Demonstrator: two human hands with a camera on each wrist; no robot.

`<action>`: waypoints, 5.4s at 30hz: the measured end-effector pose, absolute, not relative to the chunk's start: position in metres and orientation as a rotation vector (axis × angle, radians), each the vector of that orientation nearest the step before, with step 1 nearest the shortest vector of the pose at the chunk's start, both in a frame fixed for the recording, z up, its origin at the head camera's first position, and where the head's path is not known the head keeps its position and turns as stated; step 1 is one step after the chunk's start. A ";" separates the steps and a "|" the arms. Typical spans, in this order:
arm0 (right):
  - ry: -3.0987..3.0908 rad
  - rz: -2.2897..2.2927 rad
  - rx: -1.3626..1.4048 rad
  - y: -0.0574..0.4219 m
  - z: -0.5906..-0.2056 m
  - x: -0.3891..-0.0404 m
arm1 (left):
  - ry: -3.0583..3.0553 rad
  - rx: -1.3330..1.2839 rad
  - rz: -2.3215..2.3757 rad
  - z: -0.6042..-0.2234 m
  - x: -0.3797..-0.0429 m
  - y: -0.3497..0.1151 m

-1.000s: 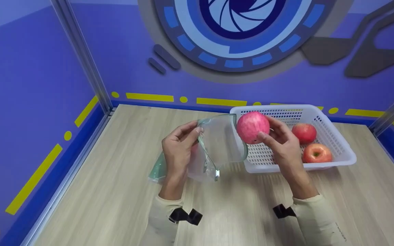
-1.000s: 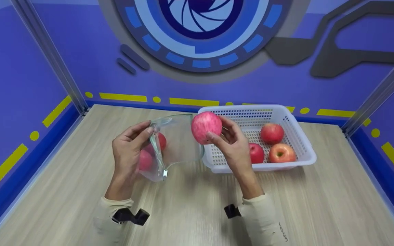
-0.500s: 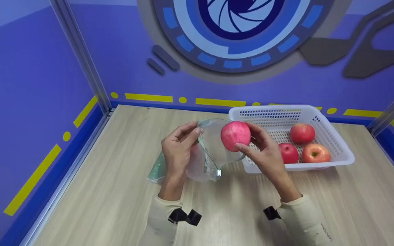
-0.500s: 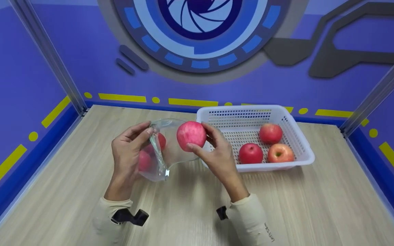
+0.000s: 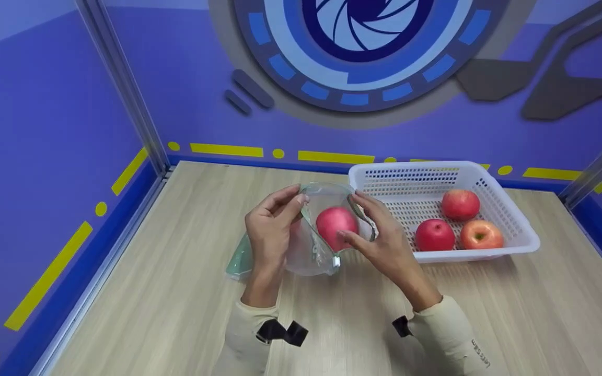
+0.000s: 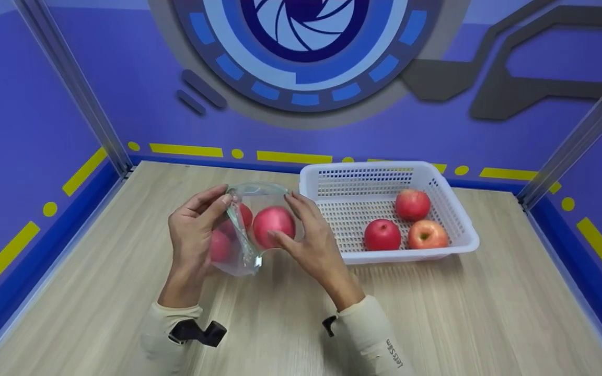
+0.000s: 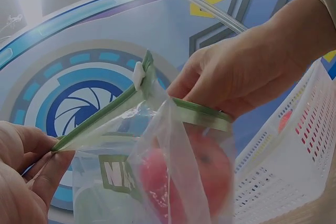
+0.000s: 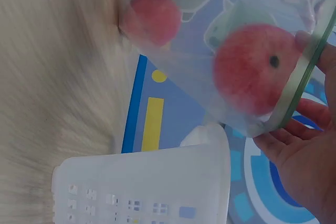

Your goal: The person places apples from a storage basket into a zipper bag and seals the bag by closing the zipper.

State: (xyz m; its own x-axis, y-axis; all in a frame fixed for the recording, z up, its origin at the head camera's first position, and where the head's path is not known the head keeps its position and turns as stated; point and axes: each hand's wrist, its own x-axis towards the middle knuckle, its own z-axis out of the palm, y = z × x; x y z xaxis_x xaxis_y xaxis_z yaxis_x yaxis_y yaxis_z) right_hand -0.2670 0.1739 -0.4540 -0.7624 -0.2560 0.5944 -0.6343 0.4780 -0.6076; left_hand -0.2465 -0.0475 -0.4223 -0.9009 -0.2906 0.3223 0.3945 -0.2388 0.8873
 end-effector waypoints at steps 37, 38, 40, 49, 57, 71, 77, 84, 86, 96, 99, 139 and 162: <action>-2.214 1.389 0.505 0.190 -0.445 -0.291 | -1.501 -0.128 -2.161 -0.412 -0.244 -0.063; -2.218 1.398 0.494 0.191 -0.445 -0.291 | -1.502 -0.125 -2.163 -0.412 -0.244 -0.063; -2.238 1.406 0.457 0.194 -0.446 -0.291 | -1.508 -0.120 -2.160 -0.412 -0.245 -0.062; -2.346 1.303 0.301 0.225 -0.447 -0.292 | -1.517 -0.104 -2.154 -0.415 -0.243 -0.060; -2.469 1.103 0.230 0.273 -0.458 -0.294 | -1.513 -0.110 -2.151 -0.414 -0.244 -0.061; -2.720 0.984 0.252 0.325 -0.473 -0.292 | -1.560 -0.089 -2.126 -0.416 -0.243 -0.060; -2.858 0.949 0.211 0.340 -0.469 -0.292 | -1.562 -0.099 -2.120 -0.416 -0.243 -0.061; -2.982 0.903 0.162 0.349 -0.464 -0.297 | -1.554 -0.094 -2.123 -0.416 -0.244 -0.061; -3.023 0.908 0.155 0.349 -0.463 -0.299 | -1.549 -0.095 -2.126 -0.416 -0.244 -0.061; -3.119 0.918 0.168 0.349 -0.462 -0.304 | -1.538 -0.123 -2.150 -0.416 -0.243 -0.060; -3.117 0.931 0.149 0.349 -0.462 -0.305 | -1.533 -0.124 -2.157 -0.416 -0.243 -0.059; -2.791 1.017 0.219 0.342 -0.470 -0.292 | -1.569 -0.127 -2.147 -0.418 -0.246 -0.055; -2.235 0.945 0.648 0.271 -0.431 -0.253 | -1.609 -0.109 -2.123 -0.420 -0.245 -0.053</action>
